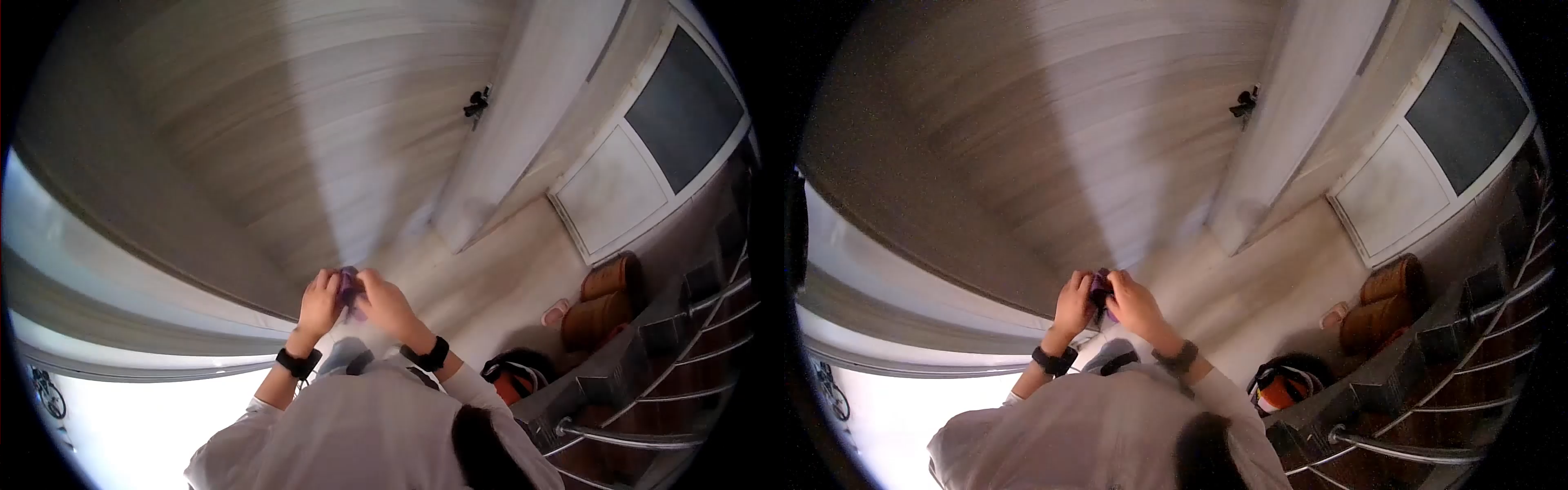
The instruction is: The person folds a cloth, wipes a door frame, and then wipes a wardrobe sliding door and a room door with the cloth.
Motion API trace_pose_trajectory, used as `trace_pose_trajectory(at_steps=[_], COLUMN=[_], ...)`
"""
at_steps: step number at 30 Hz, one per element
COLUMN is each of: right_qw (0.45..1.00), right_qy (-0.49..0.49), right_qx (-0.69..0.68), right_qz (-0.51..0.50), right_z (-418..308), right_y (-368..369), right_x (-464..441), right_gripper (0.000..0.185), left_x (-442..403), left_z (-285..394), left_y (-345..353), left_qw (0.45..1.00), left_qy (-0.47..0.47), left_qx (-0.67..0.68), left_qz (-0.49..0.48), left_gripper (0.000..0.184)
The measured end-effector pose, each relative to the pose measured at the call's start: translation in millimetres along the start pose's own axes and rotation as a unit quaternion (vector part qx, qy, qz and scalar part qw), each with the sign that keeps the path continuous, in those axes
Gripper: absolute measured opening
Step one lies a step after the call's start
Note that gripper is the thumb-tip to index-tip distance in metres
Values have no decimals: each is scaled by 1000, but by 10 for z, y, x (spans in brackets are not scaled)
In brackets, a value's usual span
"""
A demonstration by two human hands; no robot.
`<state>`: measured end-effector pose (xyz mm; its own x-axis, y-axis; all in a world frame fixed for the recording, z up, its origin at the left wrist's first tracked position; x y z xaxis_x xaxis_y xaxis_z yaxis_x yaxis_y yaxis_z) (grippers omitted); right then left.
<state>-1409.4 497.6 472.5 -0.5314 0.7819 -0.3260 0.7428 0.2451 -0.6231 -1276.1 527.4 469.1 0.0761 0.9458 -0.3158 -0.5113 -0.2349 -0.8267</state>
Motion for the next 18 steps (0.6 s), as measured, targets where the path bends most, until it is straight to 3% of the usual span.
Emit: trace_pose_trajectory(at_steps=[4, 10, 13, 17, 18], right_qw=[997, 982, 969, 957, 962], right_qy=[27, 40, 11, 60, 26], right_qx=[-59, -96, -73, -102, -79], right_qz=[33, 156, 237, 264, 260], right_z=[231, 543, 774, 1020, 1059], right_y=[-383, -817, -986, -1278, -1309], right_x=[93, -207, -476, -1065, -1235], right_gripper=[32, 35, 35, 31, 31], left_x=[-341, -957, -1393, -2009, -2152], left_z=[153, 183, 230, 114, 29], left_y=[253, 476, 478, 506, 534], left_qw=[996, 990, 988, 983, 987], left_qy=[43, -57, -33, -6, -3], left_qx=[74, 102, 152, 157, 118], left_qz=[-17, -77, 1, 100, 111], left_gripper=[50, 67, 65, 56, 47])
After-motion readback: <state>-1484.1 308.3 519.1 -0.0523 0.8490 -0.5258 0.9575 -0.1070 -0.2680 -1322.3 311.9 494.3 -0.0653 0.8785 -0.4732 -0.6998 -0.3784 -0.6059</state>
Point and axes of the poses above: each hand's wrist, its own x-axis away from the middle knuckle, its own y-axis out of the palm, z = x × y, the point moved 5 cm from there along -x, towards the middle knuckle, and after that the axes turned 3 degrees about -y, right-handed, at the moved point
